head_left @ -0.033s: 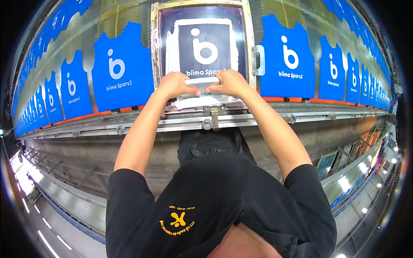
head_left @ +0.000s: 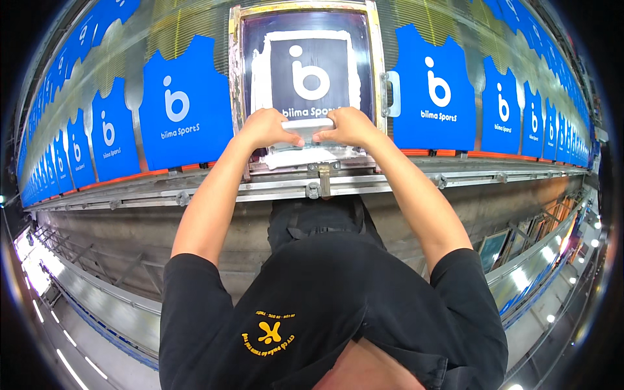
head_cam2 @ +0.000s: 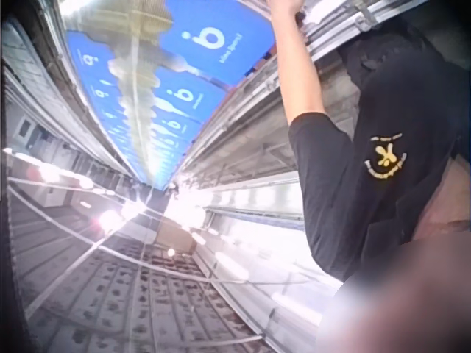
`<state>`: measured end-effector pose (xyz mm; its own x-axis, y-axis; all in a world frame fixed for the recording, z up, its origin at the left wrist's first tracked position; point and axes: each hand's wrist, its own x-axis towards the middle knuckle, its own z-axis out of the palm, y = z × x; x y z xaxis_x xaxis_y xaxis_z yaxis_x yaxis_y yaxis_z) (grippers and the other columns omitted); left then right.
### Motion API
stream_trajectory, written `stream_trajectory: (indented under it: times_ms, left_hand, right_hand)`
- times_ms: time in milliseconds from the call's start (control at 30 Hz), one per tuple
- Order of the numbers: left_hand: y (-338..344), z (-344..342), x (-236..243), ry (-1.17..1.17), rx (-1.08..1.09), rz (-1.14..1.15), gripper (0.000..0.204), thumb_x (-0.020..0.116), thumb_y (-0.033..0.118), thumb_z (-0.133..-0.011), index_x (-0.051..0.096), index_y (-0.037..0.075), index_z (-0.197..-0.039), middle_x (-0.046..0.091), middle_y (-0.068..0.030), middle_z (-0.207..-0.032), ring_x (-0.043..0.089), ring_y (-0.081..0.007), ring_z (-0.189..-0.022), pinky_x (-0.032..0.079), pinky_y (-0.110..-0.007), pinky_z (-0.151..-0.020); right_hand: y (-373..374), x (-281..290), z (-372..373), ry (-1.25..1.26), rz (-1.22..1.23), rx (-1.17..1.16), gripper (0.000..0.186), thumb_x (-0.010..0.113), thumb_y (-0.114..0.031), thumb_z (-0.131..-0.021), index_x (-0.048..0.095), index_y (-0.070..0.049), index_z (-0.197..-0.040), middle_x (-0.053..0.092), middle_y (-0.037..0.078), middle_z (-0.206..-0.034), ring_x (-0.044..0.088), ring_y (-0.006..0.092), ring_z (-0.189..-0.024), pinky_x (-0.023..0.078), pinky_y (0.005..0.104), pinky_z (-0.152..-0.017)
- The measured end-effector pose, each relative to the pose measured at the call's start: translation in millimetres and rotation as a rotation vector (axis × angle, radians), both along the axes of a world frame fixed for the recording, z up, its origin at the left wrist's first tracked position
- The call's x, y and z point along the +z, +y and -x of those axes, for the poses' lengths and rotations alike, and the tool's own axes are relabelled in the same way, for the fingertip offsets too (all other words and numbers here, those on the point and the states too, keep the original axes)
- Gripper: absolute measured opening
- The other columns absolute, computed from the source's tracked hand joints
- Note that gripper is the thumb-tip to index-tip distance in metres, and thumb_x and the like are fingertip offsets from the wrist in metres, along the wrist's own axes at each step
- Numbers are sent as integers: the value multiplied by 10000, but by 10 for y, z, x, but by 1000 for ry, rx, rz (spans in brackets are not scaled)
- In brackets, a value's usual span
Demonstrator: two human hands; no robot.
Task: The person uses a squeegee to spread white ink across a screen printing frame placed over a blue sports jersey. The person repeatedly pulls the squeegee across the screen to apply ink, then lifts the frame to reveal the printed logo on the jersey.
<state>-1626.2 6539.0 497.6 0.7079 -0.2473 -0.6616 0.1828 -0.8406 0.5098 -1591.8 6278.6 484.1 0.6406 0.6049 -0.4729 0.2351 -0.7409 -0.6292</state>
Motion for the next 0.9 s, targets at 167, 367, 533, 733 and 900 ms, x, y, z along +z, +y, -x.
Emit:
stream_trajectory:
  times_ms: [167,367,533,733,900]
  left_hand:
    - [102,-699,233,-98,-115,95,615,911,627,-648,859,104,-965,797,-164,-875,756,-356,-832,583,-439,-793]
    - [268,-1789,241,-538,-132,32,479,870,607,-755,859,207,-1018,789,-133,-855,759,-370,-859,587,-481,-786]
    - [399,-2255,-29,-730,-216,-27,392,871,454,-793,833,197,-1086,798,-129,-989,754,-363,-974,574,-496,-858]
    - [458,-1872,-67,-726,-93,136,397,905,333,-792,807,192,-1150,775,-72,-1098,691,-339,-1068,509,-475,-955]
    - [315,-847,-125,-794,-1,149,406,918,285,-773,808,220,-1158,780,-50,-1101,683,-328,-1070,505,-466,-931]
  right_hand:
    - [-489,-91,-449,-7,-441,-708,374,732,-378,-1039,777,-8,-1068,751,71,-887,650,125,-823,541,324,-779]
    - [-983,-450,-777,-281,-291,-1153,434,734,-394,-1038,727,9,-1201,756,116,-1036,695,187,-965,547,334,-871]
    - [-914,-464,-738,216,-344,-1195,326,711,-377,-1063,699,-61,-1141,533,-39,-701,461,69,-527,365,266,-487]
    - [-748,-72,-733,90,-384,-1225,395,738,-335,-1034,699,-46,-1300,612,-29,-785,475,57,-554,363,267,-486]
    - [-685,211,-737,88,-411,-1231,454,732,-314,-1044,635,-89,-1425,515,-43,-741,412,53,-542,321,262,-470]
